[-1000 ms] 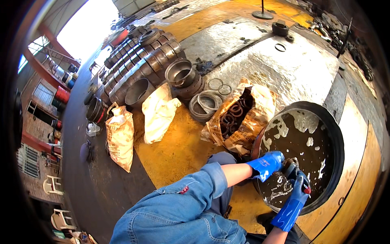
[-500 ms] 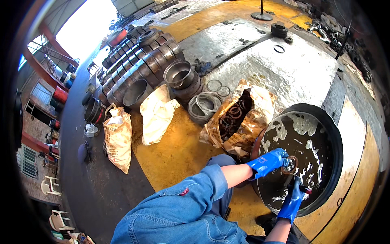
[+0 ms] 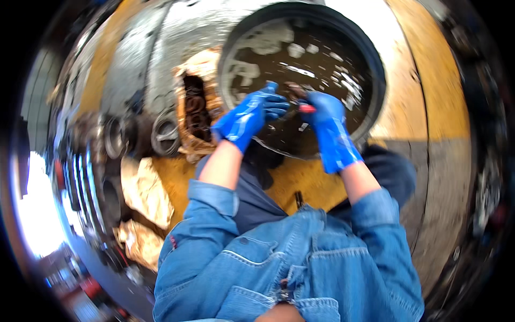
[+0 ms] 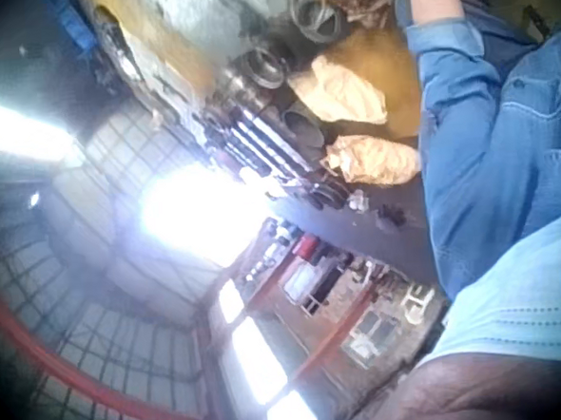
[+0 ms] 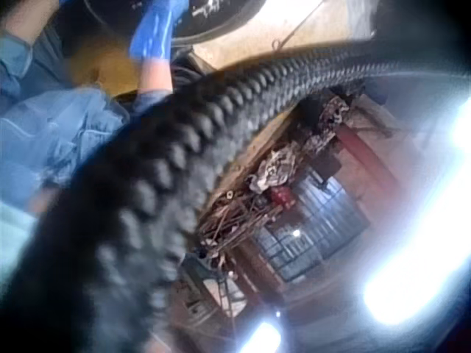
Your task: The person sits on the floor and cleans small metal rings by dipping them into a bucket of dark liquid and scrubbing them with a wire brush. The person repeatedly dips the rings into the liquid and scrubs them before placing them into a nearby container.
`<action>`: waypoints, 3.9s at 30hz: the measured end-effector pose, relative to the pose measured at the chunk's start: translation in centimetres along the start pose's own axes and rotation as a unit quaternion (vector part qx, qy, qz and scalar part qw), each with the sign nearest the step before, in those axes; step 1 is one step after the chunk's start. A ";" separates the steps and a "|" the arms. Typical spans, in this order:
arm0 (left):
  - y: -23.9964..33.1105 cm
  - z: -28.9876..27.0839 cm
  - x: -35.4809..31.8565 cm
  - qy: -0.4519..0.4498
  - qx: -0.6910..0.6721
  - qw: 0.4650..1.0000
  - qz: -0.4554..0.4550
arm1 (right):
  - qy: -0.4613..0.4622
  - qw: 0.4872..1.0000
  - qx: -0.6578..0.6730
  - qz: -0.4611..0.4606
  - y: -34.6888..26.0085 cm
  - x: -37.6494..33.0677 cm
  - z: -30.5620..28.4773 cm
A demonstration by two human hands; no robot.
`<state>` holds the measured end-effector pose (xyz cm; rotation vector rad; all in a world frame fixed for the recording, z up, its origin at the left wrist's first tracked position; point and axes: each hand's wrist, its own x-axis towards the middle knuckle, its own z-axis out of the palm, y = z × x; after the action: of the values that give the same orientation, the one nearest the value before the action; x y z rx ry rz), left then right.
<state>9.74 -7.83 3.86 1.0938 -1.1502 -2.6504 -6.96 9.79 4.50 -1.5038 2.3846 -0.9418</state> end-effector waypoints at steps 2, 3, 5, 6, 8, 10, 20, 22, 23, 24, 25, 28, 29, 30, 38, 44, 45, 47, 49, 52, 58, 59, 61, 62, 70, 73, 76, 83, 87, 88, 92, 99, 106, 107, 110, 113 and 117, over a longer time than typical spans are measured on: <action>0.5 1.9 -0.1 0.017 0.028 0.998 -0.046 | -0.102 0.971 -0.217 -0.011 0.0 0.8 1.4; 0.5 2.3 -0.3 0.018 0.001 0.999 -0.049 | -0.144 0.956 -0.253 0.020 -1.9 1.3 1.7; 0.1 1.0 0.4 -0.009 0.010 0.999 0.037 | -0.153 0.961 -0.219 0.066 -3.0 1.3 2.1; -0.5 0.7 0.0 -0.022 0.016 0.998 0.063 | -0.144 0.967 -0.200 0.059 -3.0 0.8 2.1; -0.9 0.0 -0.7 -0.015 0.057 0.992 0.108 | -0.072 0.989 -0.131 -0.004 -1.4 -0.7 1.8; -0.6 -0.3 -0.6 0.014 0.131 0.981 0.144 | 0.124 0.990 0.065 -0.003 1.4 -2.5 3.2; -0.1 1.7 -2.3 -0.027 0.125 0.980 0.151 | 0.028 0.962 0.258 -0.091 -2.9 -0.8 -1.6; 0.3 2.9 -2.8 -0.059 0.144 0.974 0.164 | 0.022 0.980 0.150 -0.132 -3.2 -0.3 -2.1; 0.2 2.1 -2.5 -0.044 0.154 0.974 0.161 | 0.034 0.981 0.164 -0.096 -3.3 -0.1 -1.8; 0.0 1.3 -1.3 -0.036 0.163 0.974 0.155 | 0.047 0.982 0.173 -0.056 -2.7 0.0 -1.4; -0.4 0.4 -0.4 -0.027 0.172 0.973 0.150 | 0.061 0.981 0.182 -0.016 -2.1 0.1 -1.0; 0.2 2.5 -1.0 0.040 0.169 0.979 0.107 | 0.026 0.986 0.137 0.091 0.0 -0.6 -0.8; 0.2 2.4 -1.1 0.045 0.174 0.978 0.107 | 0.011 0.987 0.116 0.109 -0.1 -0.6 -1.0; 0.2 2.2 -1.2 0.050 0.180 0.977 0.107 | 0.013 0.984 0.143 0.104 -0.5 -0.6 -1.0; -0.4 1.4 -0.1 0.037 0.174 0.971 0.159 | -0.006 0.950 0.252 0.186 -1.3 0.6 -0.8; -0.8 0.7 1.1 0.060 0.221 0.958 0.171 | -0.054 0.844 0.417 0.334 0.2 -0.9 1.1; -0.8 0.7 0.9 0.065 0.226 0.957 0.171 | -0.051 0.841 0.408 0.351 0.3 -1.2 1.2; -0.7 1.1 0.6 0.074 0.225 0.958 0.164 | -0.042 0.836 0.389 0.384 0.7 -1.7 0.7; -0.6 1.7 0.4 0.082 0.213 0.962 0.151 | -0.009 0.843 0.353 0.407 2.3 -2.3 0.6; -0.7 0.6 -0.3 0.077 0.200 0.965 0.149 | -0.047 0.819 0.364 0.441 -1.7 -1.8 -4.1; -1.2 1.1 0.9 0.007 0.084 0.991 0.100 | 0.053 0.982 0.157 0.087 -2.3 -1.7 -3.0; -1.1 1.1 1.0 -0.014 0.039 0.996 0.083 | 0.045 0.980 0.171 0.085 -2.6 -1.4 -2.7; -1.2 1.3 1.3 0.015 0.029 0.997 0.070 | 0.046 0.970 0.225 0.079 -3.1 -1.6 -2.4; -1.0 1.3 1.8 0.050 0.028 0.997 0.049 | 0.032 0.958 0.271 0.086 -3.5 -1.7 -2.8; -1.8 -0.5 2.3 0.035 0.005 0.998 0.045 | -0.126 0.918 0.231 0.296 -6.8 1.4 -3.8; -1.7 -1.1 2.6 0.028 0.049 0.996 0.068 | -0.157 0.940 0.159 0.259 -6.6 0.9 -3.2; -1.5 -0.6 2.3 0.030 0.089 0.993 0.077 | -0.167 0.957 0.104 0.211 -6.1 0.5 -2.8; -0.6 0.5 0.9 0.047 0.081 0.992 0.080 | -0.090 0.985 -0.025 0.142 -3.7 -0.1 -1.1; -0.6 0.8 1.0 0.048 0.080 0.992 0.082 | 0.046 0.975 0.055 0.210 0.5 -0.6 0.3; -0.5 1.0 1.2 0.046 0.083 0.992 0.083 | 0.010 0.969 0.059 0.241 1.8 -0.5 0.3; -0.9 0.1 0.6 0.039 0.082 0.990 0.108 | -0.008 0.925 0.228 0.303 -0.1 0.2 -2.1; -0.6 1.5 1.1 0.005 0.088 0.987 0.135 | -0.060 0.909 0.228 0.345 0.2 1.6 -3.3; 0.1 1.6 0.8 0.037 0.341 0.889 0.304 | -0.097 0.900 0.278 0.322 -0.9 -1.5 -3.9; 0.6 1.9 1.4 0.070 0.448 0.835 0.312 | -0.105 0.909 0.260 0.309 -1.5 -2.1 -4.6; 0.6 4.2 1.9 0.082 0.705 0.526 0.468 | 0.049 0.969 0.152 0.188 0.5 -5.8 -2.7; -0.2 4.0 2.9 0.054 0.655 0.387 0.647 | 0.131 0.991 0.038 0.014 1.7 -7.6 -1.7; -0.9 3.7 1.8 0.051 0.698 0.385 0.602 | 0.093 0.992 -0.014 0.086 1.7 -8.0 -0.7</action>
<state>6.29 -5.43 4.02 -0.0676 -2.5335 -0.0982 -4.70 17.46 2.63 -1.2437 2.6166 -1.0538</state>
